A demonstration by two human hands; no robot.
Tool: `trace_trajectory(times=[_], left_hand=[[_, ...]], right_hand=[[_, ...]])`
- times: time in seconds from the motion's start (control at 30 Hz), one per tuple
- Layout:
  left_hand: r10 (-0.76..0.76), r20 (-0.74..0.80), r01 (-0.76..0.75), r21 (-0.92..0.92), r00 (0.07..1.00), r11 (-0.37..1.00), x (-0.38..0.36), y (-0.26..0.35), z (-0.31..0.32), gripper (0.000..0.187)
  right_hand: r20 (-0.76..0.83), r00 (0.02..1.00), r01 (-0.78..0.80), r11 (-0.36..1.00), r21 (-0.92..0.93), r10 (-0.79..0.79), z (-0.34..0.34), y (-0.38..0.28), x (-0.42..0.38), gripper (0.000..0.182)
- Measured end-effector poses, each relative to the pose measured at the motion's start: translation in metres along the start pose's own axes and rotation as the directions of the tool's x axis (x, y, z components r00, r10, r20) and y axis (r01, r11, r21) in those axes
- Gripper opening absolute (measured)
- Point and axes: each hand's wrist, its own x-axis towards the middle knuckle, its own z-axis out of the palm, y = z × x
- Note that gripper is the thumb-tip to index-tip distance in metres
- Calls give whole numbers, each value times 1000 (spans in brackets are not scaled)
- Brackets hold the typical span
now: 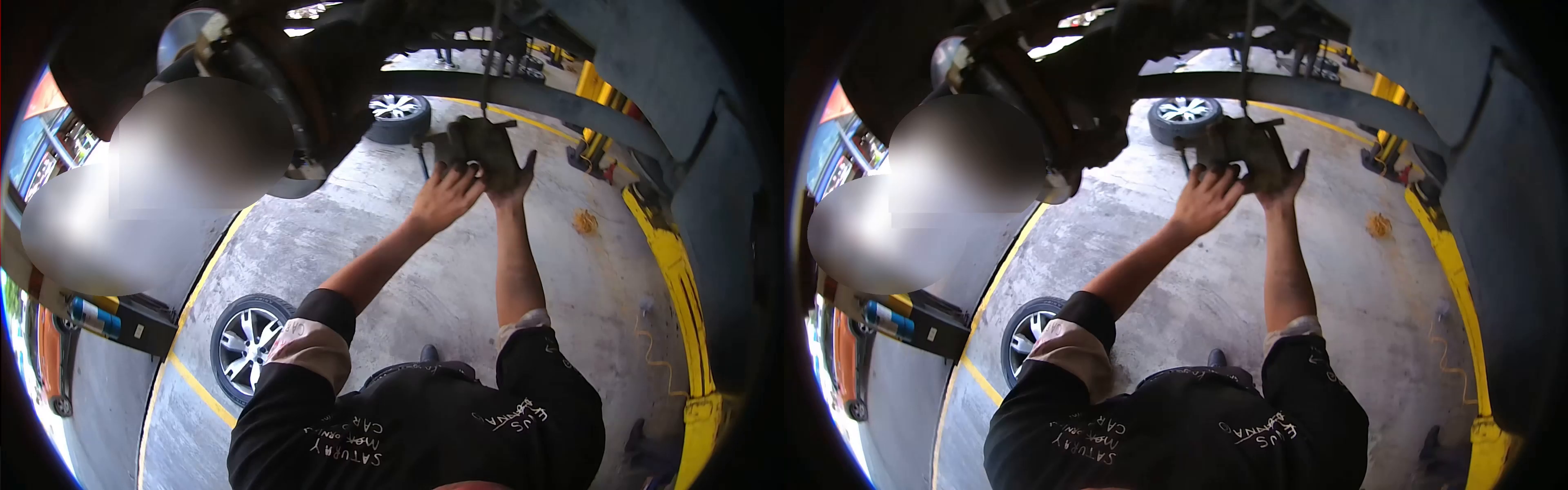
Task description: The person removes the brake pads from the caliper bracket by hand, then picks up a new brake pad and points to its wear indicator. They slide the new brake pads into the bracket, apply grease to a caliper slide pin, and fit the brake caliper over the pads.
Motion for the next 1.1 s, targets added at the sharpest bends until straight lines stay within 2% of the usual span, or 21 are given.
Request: trace_trajectory(times=[0.03,0.13,0.2,0.23,0.27,0.37,0.43,0.47,0.5,0.53,0.57,0.63,0.7,0.77,0.8,0.83,0.9,0.97,1.0,1.03,1.1], left_hand=[[-1,8,1,6,1000,1000,1,2,0,26],[-7,3,7,11,1000,1000,7,4,-2,28],[3,38,-3,18,999,1000,7,7,-2,36],[15,60,-16,23,998,1000,7,8,-1,42],[24,13,-25,50,1000,998,6,9,0,32],[7,3,-7,-31,1000,1000,2,10,-3,30],[-47,62,54,-105,997,993,-6,15,1,27],[-89,165,116,-162,982,980,-9,19,-7,30],[-128,94,144,-183,987,972,-11,27,-14,36],[-139,78,156,-293,987,943,-13,39,-25,32],[-115,8,108,-432,993,895,-11,50,-39,32],[-52,-107,-29,-643,993,765,-13,87,-59,34],[4,-162,-134,-800,987,585,-6,130,-90,34],[72,-240,-249,-898,968,362,14,172,-127,38],[85,-279,-292,-919,957,266,22,183,-142,39],[100,-318,-331,-928,943,171,36,200,-162,40],[99,-405,-409,-912,909,24,59,232,-196,44],[103,-469,-463,-883,877,-76,77,257,-227,45],[108,-469,-462,-883,877,-80,84,268,-239,45],[101,-500,-488,-864,860,-125,89,278,-250,45],[106,-517,-499,-851,849,-162,95,300,-267,45]], right_hand=[[-117,993,14,1000,-28,-17,2,1,-2,94],[-290,950,56,978,-200,-114,9,-1,-19,84],[-440,880,42,952,-305,-179,18,-3,-46,79],[-519,822,20,923,-383,-233,28,1,-61,78],[-539,801,-23,886,-463,-260,41,6,-80,77],[-619,715,-177,772,-610,-324,45,20,-166,72],[-709,600,-338,686,-644,-370,59,37,-241,66],[-743,548,-384,674,-631,-384,64,46,-284,64],[-769,478,-417,660,-625,-425,72,52,-330,61],[-800,374,-460,656,-599,-469,85,57,-377,58],[-818,261,-488,661,-570,-513,105,59,-416,56],[-719,23,-581,576,-575,-695,183,57,-461,51],[-462,-43,-535,411,-738,-886,236,39,-502,42],[-36,103,-680,-44,-732,-994,317,13,-508,36],[104,156,-760,-186,-622,-982,368,10,-487,35],[226,221,-819,-306,-485,-949,423,5,-471,34],[561,419,-830,-551,-82,-714,505,-15,-458,41],[655,513,-835,-501,230,-554,584,-38,-444,50],[661,585,-803,-448,392,-470,617,-58,-441,53],[644,658,-752,-378,539,-390,645,-85,-445,56],[512,795,-605,-354,713,-325,694,-157,-475,63]])
